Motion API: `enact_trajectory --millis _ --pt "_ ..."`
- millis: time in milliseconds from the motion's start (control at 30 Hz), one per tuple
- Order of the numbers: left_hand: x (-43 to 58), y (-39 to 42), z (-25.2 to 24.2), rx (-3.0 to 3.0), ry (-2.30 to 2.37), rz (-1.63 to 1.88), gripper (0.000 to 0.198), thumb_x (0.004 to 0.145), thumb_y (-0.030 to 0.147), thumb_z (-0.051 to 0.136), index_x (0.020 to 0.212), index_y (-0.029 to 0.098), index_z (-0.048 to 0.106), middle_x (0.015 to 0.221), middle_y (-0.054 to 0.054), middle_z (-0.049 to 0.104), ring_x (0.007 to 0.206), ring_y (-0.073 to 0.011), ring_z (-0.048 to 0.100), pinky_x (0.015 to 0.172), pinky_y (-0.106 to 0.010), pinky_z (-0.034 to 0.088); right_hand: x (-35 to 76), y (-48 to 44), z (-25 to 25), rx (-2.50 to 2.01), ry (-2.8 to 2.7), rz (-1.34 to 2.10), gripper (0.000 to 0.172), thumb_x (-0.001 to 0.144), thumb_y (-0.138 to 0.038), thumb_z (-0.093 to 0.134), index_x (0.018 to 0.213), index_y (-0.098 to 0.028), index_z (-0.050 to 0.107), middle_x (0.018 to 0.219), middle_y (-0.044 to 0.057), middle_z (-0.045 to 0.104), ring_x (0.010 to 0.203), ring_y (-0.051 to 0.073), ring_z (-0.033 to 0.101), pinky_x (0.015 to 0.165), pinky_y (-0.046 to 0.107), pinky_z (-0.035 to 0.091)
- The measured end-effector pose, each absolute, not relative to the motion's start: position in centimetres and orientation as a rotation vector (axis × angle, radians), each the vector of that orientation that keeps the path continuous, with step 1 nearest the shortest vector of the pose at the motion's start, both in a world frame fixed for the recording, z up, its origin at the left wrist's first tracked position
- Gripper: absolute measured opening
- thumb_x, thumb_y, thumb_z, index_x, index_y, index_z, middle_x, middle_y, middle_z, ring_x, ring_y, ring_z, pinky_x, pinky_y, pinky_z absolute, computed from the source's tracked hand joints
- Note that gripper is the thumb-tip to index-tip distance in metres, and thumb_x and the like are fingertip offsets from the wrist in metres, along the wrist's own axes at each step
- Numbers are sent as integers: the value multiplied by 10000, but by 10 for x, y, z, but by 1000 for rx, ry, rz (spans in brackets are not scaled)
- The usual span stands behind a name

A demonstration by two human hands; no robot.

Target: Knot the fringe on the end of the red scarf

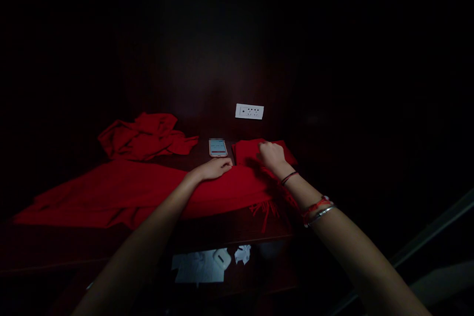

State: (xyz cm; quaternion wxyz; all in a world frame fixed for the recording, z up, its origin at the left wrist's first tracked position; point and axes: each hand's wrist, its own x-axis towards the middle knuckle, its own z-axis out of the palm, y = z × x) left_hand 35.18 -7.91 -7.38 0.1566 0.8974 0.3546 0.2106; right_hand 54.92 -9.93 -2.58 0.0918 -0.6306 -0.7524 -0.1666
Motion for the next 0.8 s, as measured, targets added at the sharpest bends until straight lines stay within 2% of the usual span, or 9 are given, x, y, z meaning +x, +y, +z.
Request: enact_trajectory --millis 167,233,300,433,533,667,800 --pt "350 -76 -77 2392 862 676 126 768 280 395 751 162 438 620 41 422 581 -90 399 535 -187 316 549 -83 -43 -1335 -2534 532 388 709 -321 548 1039 -119 521 1008 78 578 859 134 527 735 219 389" --pt "350 -76 -77 2268 761 668 145 727 295 469 768 163 423 631 49 424 580 -79 404 527 -178 316 551 -80 -48 -1223 -2533 779 375 712 -344 527 1002 -108 547 953 62 590 822 127 517 729 228 380" --pt "350 -77 -75 2167 672 669 213 667 282 550 778 163 413 675 49 438 584 -65 412 534 -172 322 553 -78 -49 -1164 -2508 885 344 686 -366 538 908 -107 583 831 31 595 738 116 503 691 235 372" --pt "354 -83 -68 2086 610 662 285 611 268 614 776 160 409 728 47 444 509 -27 366 482 -157 292 558 -80 -43 -1134 -2478 935 288 600 -356 608 763 -123 564 651 -35 507 582 76 423 563 210 332" --pt "360 -90 -65 2108 592 625 285 609 290 616 764 159 417 727 40 458 514 -33 382 482 -164 303 563 -88 -38 -1144 -2567 953 301 574 -311 629 800 -128 549 640 -45 488 547 67 394 521 197 307" --pt "357 -103 -68 2345 709 439 335 591 342 622 832 163 473 762 13 521 649 -99 480 584 -208 370 575 -104 -31 -1174 -2807 749 317 587 -316 624 845 -135 595 713 -19 556 614 90 445 575 203 317" --pt "325 -118 -66 2645 1110 142 432 595 350 615 977 168 526 959 -49 564 861 -190 503 735 -254 370 588 -115 -19 -1239 -3001 377 230 664 -337 566 755 -134 624 655 -10 573 579 99 462 559 209 307"
